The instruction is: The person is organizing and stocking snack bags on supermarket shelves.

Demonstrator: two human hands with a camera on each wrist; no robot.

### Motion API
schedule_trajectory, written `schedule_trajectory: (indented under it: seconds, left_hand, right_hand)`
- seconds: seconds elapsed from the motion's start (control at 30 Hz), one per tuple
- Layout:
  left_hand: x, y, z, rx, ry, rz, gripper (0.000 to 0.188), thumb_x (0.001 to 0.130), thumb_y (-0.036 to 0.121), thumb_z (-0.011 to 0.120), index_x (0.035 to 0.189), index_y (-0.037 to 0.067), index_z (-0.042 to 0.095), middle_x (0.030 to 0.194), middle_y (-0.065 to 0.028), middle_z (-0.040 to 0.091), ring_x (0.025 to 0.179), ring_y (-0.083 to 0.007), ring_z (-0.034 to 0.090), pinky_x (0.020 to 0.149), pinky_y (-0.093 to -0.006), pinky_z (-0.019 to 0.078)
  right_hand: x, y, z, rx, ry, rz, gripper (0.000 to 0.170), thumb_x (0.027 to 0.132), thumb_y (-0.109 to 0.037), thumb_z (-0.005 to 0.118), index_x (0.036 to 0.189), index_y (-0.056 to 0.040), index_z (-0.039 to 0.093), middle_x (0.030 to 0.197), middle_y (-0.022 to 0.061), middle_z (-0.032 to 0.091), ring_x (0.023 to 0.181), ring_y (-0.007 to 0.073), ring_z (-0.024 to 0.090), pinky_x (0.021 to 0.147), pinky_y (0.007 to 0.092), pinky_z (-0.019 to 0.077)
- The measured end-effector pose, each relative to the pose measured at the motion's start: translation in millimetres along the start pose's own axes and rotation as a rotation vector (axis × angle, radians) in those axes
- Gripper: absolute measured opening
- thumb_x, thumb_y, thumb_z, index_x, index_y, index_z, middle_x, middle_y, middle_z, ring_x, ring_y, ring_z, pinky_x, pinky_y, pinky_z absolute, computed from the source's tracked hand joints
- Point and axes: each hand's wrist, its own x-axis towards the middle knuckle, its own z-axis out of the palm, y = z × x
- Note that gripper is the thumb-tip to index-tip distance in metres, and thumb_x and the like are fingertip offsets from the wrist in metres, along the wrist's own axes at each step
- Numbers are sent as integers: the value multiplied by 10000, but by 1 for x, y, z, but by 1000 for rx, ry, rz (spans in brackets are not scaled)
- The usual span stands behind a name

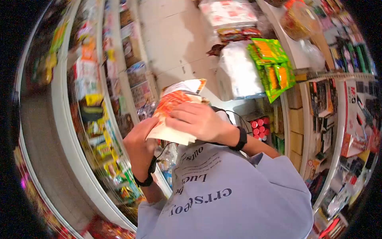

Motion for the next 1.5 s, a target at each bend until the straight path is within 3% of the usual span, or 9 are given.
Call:
schedule_trajectory:
  seconds: [0.23, 0.6, 0.7, 0.73, 0.77, 0.87, 1.07, 1.27, 1.5]
  left_hand:
    - [131, -14, 43, 231, -62, 257, 308, 688, 65, 586, 986, 39, 658, 989, -80, 675, 978, -253, 628, 859, -384, 465]
    - [348, -59, 92, 118, -312, 776, 253, 670, 21, 582, 916, 55, 628, 963, -57, 633, 1009, -244, 577, 897, -397, 437]
    - [405, -63, 123, 103, -357, 903, 259, 663, 25, 588, 919, 51, 623, 980, -50, 631, 1030, -240, 564, 933, -423, 405]
    - [423, -64, 132, 104, -450, 915, 312, 713, 32, 607, 1023, 63, 624, 1097, -58, 607, 1112, -253, 525, 994, -464, 356]
    - [437, -61, 138, 96, -475, 941, 312, 713, 32, 607, 1023, 63, 624, 1097, -58, 607, 1112, -253, 525, 994, -464, 356]
    - [470, -42, 159, 68, -332, 948, 431, 816, 107, 635, 1239, 90, 555, 1318, -94, 491, 1247, -303, 424, 1065, -500, 291]
    - [511, -53, 192, -103, -459, 864, 422, 795, 102, 637, 1205, 56, 552, 1270, -123, 521, 1217, -321, 445, 1043, -497, 314]
    - [548, -102, 240, 50, -797, 768, 353, 814, 121, 622, 1153, 42, 567, 1168, -134, 581, 1123, -317, 507, 1016, -465, 337]
    - [586, -118, 264, 140, -1037, 670, 300, 837, 150, 604, 1123, 61, 590, 1067, -118, 622, 1035, -311, 548, 966, -448, 367]
  right_hand:
    - [30, 88, -52, 241, -77, 305, 586, 707, -287, 727, 1164, 30, 541, 1112, 204, 586, 1098, 362, 541, 977, 443, 418]
    - [108, 187, -5, -249, -104, 905, 217, 718, -58, 618, 885, 44, 524, 741, 168, 628, 665, 337, 641, 556, 389, 519]
    - [124, 228, 0, -310, 33, 1060, 211, 727, -37, 604, 899, 41, 509, 717, 182, 624, 659, 344, 645, 552, 400, 522]
    - [120, 247, 2, -260, 1, 1131, 472, 658, 46, 579, 1112, 51, 448, 838, 203, 606, 694, 379, 619, 604, 443, 509]
    - [121, 262, 0, -318, 84, 1158, 226, 722, -13, 593, 925, 44, 515, 700, 202, 621, 669, 367, 641, 577, 434, 523]
    - [102, 309, 2, -281, 400, 1273, 263, 713, -54, 617, 952, 51, 587, 718, 232, 618, 677, 431, 618, 604, 484, 507]
    - [44, 418, -19, -143, 820, 1627, 261, 876, -196, 536, 837, 47, 624, 693, 281, 576, 685, 432, 607, 584, 476, 473]
    - [-13, 528, -51, 42, 1377, 1447, 180, 913, -141, 556, 856, 20, 615, 667, 49, 619, 622, 107, 578, 577, 298, 450]
    - [-85, 627, -15, 862, 2456, 1075, 175, 956, -154, 522, 1084, -47, 573, 877, 17, 617, 747, 151, 602, 633, 274, 479]
